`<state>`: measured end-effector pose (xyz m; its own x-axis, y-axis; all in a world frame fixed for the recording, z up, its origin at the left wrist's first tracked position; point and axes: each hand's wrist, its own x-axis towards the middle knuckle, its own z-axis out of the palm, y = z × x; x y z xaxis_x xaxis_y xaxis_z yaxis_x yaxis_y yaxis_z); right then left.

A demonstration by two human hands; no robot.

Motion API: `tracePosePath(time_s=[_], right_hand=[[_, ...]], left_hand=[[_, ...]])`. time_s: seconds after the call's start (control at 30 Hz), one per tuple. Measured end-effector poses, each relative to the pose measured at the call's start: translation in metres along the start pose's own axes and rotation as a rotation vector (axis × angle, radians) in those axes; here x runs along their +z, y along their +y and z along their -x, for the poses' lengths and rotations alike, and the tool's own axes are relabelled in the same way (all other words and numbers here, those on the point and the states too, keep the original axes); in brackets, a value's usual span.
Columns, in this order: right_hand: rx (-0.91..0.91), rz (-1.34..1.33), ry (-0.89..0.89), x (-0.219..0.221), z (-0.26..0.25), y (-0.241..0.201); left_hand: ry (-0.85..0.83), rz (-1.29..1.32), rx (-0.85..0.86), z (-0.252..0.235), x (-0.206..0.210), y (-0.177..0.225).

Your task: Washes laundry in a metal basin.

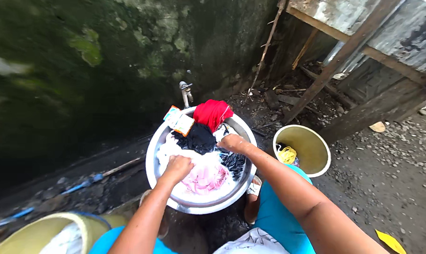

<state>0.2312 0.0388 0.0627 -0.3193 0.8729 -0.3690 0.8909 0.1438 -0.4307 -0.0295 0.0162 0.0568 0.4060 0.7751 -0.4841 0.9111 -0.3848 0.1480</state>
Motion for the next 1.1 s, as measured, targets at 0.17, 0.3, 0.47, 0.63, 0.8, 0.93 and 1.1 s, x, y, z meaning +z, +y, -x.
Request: tracePosePath(time_s=[0.17, 0.3, 0.47, 0.63, 0.8, 0.93, 1.1], right_hand=[[-0.086, -0.018, 0.126, 0.018, -0.001, -0.005], [-0.112, 0.006, 0.116, 0.045, -0.002, -0.010], [-0.077, 0.115, -0.041, 0.078, -0.003, 0.002], [0.198, -0.144, -0.115, 0.124, -0.008, -0.001], [0.258, -0.131, -0.133, 0.208, 0.004, -0.034], [0.333, -0.091, -0.207, 0.217, -0.008, -0.013], [0.293, -0.032, -0.299, 0.223, -0.027, -0.002]], left_hand=[[0.077, 0.136, 0.091, 0.004, 0.001, 0.015], [0.108, 0.136, 0.071, 0.010, 0.009, 0.024], [0.120, 0.193, 0.093, 0.002, 0.024, 0.008], [0.106, 0.496, 0.061, -0.028, 0.039, 0.016], [0.013, 0.558, -0.358, -0.057, 0.091, 0.036], [0.024, 0.617, -0.538, -0.056, 0.131, 0.045], [0.018, 0.617, -0.598, -0.074, 0.147, 0.042]])
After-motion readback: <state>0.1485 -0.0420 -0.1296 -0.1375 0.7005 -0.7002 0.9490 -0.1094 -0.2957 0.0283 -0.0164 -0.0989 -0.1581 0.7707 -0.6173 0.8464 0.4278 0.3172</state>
